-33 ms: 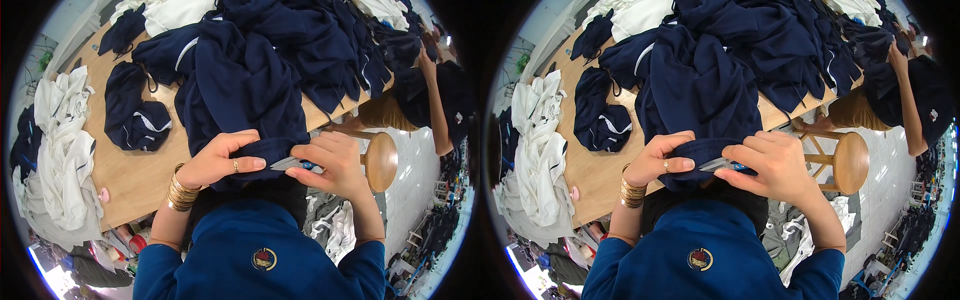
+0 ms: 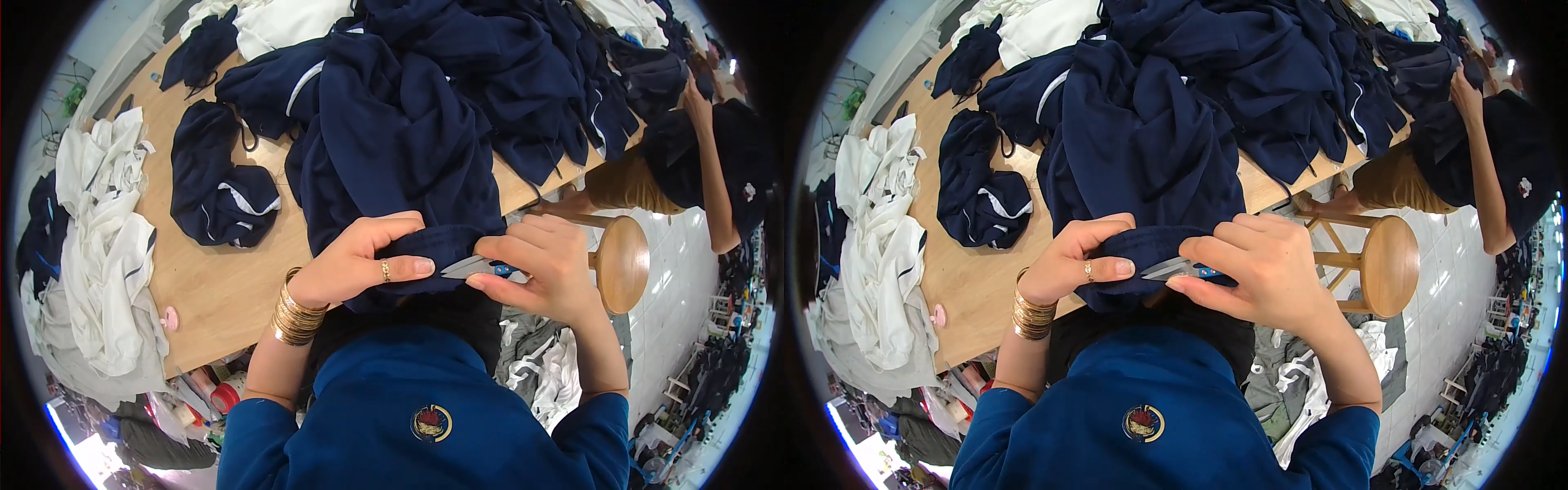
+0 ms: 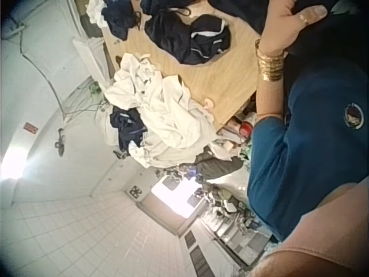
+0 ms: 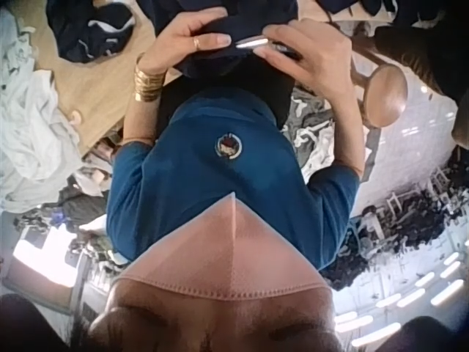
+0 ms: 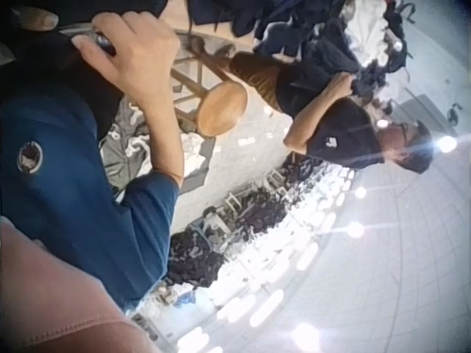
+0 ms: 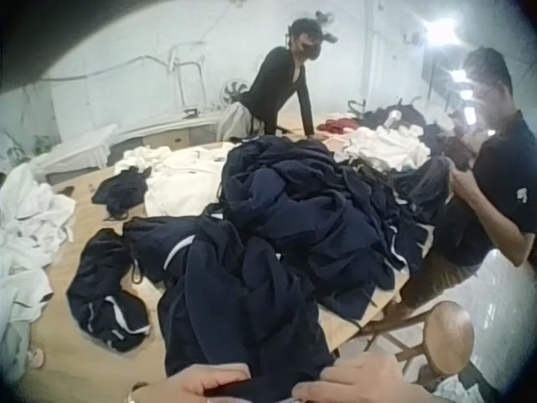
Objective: Trimming loose threads from dark blue garments using thread snips in a factory setting.
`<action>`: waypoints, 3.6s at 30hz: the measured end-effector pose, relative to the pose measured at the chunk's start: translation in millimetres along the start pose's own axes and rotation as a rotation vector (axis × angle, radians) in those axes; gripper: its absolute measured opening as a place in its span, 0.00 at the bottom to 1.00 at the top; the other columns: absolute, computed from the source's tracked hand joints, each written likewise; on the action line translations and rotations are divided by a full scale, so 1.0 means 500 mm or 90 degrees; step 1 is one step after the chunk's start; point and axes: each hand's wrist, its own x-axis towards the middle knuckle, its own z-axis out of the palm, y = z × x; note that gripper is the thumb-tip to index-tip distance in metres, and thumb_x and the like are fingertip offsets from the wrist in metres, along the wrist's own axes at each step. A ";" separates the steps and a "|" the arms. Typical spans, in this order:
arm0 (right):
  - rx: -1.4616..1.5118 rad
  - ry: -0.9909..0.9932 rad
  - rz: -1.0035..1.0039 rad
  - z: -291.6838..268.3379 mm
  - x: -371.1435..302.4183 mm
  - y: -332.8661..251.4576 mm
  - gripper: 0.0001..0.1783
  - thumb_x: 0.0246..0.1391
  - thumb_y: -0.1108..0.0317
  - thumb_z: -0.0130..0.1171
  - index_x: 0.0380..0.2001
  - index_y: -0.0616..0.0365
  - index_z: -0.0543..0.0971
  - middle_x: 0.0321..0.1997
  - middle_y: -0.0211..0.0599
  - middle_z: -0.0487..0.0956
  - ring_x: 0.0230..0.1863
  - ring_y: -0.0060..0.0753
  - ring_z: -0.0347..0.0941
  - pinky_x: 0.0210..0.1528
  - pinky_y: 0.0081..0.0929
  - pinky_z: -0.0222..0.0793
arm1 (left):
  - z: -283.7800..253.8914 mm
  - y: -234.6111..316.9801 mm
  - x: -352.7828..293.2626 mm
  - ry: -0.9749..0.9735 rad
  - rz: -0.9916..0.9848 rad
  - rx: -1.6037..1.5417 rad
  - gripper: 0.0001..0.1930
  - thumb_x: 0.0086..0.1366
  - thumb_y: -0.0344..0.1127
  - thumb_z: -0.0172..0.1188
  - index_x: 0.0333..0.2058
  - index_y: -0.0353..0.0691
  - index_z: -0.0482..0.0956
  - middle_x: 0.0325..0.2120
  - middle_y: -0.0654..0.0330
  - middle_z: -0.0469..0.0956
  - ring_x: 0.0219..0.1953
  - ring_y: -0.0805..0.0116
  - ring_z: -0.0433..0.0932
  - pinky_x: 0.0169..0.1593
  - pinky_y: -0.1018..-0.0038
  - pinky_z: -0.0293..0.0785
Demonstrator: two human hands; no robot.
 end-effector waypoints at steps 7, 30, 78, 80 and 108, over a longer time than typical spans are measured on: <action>0.012 0.016 -0.008 0.002 0.000 0.001 0.15 0.31 0.61 0.69 0.24 0.55 0.78 0.14 0.27 0.67 0.16 0.29 0.62 0.20 0.25 0.54 | 0.004 0.006 0.000 0.005 0.000 -0.018 0.11 0.60 0.35 0.60 0.31 0.32 0.72 0.26 0.67 0.62 0.29 0.80 0.62 0.34 0.82 0.61; -0.070 0.040 -0.014 0.010 -0.006 -0.007 0.14 0.33 0.60 0.69 0.23 0.54 0.78 0.15 0.27 0.67 0.16 0.29 0.63 0.19 0.23 0.55 | 0.009 -0.018 0.005 0.043 -0.031 -0.070 0.12 0.60 0.35 0.61 0.30 0.33 0.69 0.25 0.72 0.60 0.29 0.86 0.58 0.31 0.85 0.58; -0.017 0.063 0.028 0.017 -0.021 -0.002 0.12 0.37 0.60 0.69 0.24 0.52 0.78 0.14 0.27 0.68 0.16 0.30 0.64 0.19 0.25 0.57 | 0.018 0.000 0.005 0.029 -0.028 -0.011 0.10 0.64 0.34 0.55 0.27 0.34 0.68 0.25 0.70 0.57 0.27 0.82 0.56 0.31 0.82 0.55; -0.006 0.061 0.031 0.019 -0.023 -0.003 0.12 0.37 0.59 0.68 0.24 0.51 0.79 0.14 0.27 0.68 0.16 0.30 0.65 0.19 0.25 0.57 | 0.017 -0.005 0.006 0.024 -0.022 0.003 0.11 0.64 0.35 0.54 0.27 0.34 0.68 0.25 0.70 0.57 0.27 0.82 0.56 0.31 0.82 0.55; 0.170 0.244 0.271 0.081 -0.111 0.021 0.12 0.43 0.63 0.67 0.29 0.56 0.78 0.24 0.28 0.79 0.21 0.26 0.73 0.25 0.20 0.68 | -0.033 -0.114 0.014 0.310 0.016 0.337 0.14 0.56 0.38 0.63 0.28 0.29 0.74 0.20 0.59 0.68 0.23 0.72 0.67 0.31 0.78 0.64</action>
